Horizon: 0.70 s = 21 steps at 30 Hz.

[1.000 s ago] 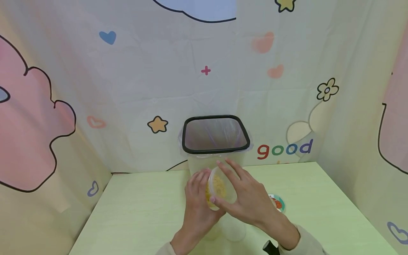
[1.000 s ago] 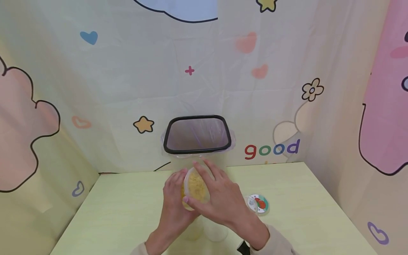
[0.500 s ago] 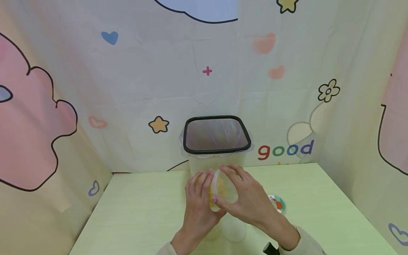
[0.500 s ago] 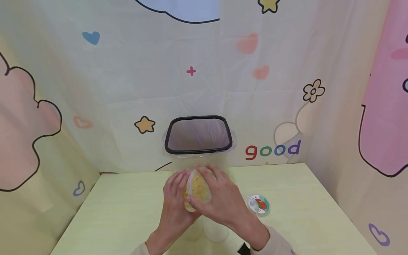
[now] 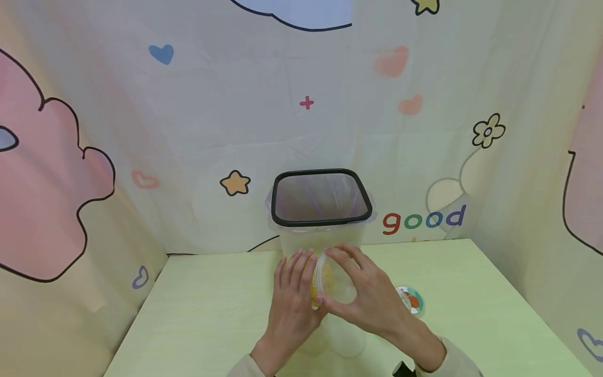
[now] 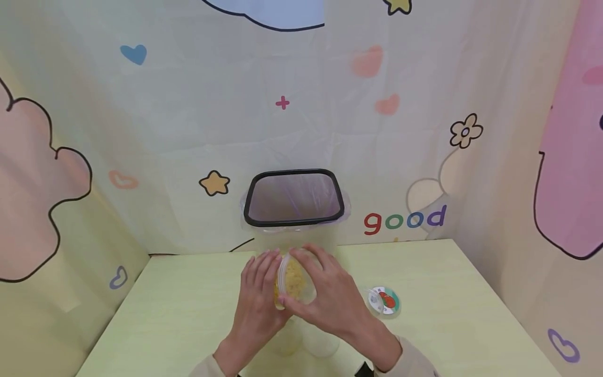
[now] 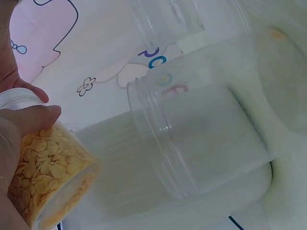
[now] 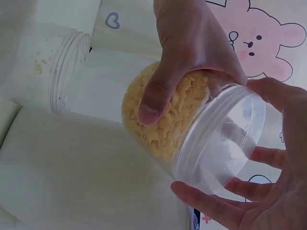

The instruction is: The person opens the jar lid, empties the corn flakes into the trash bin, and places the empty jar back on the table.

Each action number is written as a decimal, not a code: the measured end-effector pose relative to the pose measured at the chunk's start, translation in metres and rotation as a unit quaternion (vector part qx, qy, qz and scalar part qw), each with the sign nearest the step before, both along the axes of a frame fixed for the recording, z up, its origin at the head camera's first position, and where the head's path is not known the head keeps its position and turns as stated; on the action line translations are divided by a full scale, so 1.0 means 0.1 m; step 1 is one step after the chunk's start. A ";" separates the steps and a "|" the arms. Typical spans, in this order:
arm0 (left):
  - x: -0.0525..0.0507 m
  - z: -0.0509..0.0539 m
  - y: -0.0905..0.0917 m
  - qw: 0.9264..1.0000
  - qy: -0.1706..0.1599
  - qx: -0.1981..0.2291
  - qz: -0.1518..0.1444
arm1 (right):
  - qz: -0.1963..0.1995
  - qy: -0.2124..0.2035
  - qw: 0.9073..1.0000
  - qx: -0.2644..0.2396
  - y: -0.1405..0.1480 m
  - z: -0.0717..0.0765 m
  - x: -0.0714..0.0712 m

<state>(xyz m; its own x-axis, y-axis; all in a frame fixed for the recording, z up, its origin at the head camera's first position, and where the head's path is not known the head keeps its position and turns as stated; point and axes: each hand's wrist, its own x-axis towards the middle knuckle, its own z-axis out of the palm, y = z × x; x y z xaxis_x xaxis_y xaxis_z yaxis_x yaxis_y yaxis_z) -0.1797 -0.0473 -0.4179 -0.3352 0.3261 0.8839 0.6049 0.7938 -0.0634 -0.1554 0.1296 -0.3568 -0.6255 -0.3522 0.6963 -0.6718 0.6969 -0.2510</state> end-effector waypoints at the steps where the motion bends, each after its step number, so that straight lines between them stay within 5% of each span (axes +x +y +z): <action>1: 0.00 0.00 0.00 1.000 0.000 0.001 -0.002 | 0.004 -0.001 1.000 0.000 0.01 0.00 0.00; 12: -0.02 0.00 -0.03 1.000 -0.003 0.003 -0.019 | 0.079 0.050 0.994 0.061 0.09 -0.03 -0.03; 21: -0.04 -0.03 -0.05 0.999 -0.006 0.014 -0.040 | 0.150 0.136 0.964 0.171 0.20 -0.04 -0.13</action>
<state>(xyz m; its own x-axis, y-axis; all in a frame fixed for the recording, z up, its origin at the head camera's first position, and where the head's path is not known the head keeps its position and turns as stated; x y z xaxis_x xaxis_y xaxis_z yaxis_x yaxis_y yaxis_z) -0.1834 -0.0528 -0.4206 -0.3194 0.3264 0.8896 0.6666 0.7446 -0.0338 -0.1688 0.1496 -0.3604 -0.2700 -0.7275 0.6307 -0.8650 0.4710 0.1730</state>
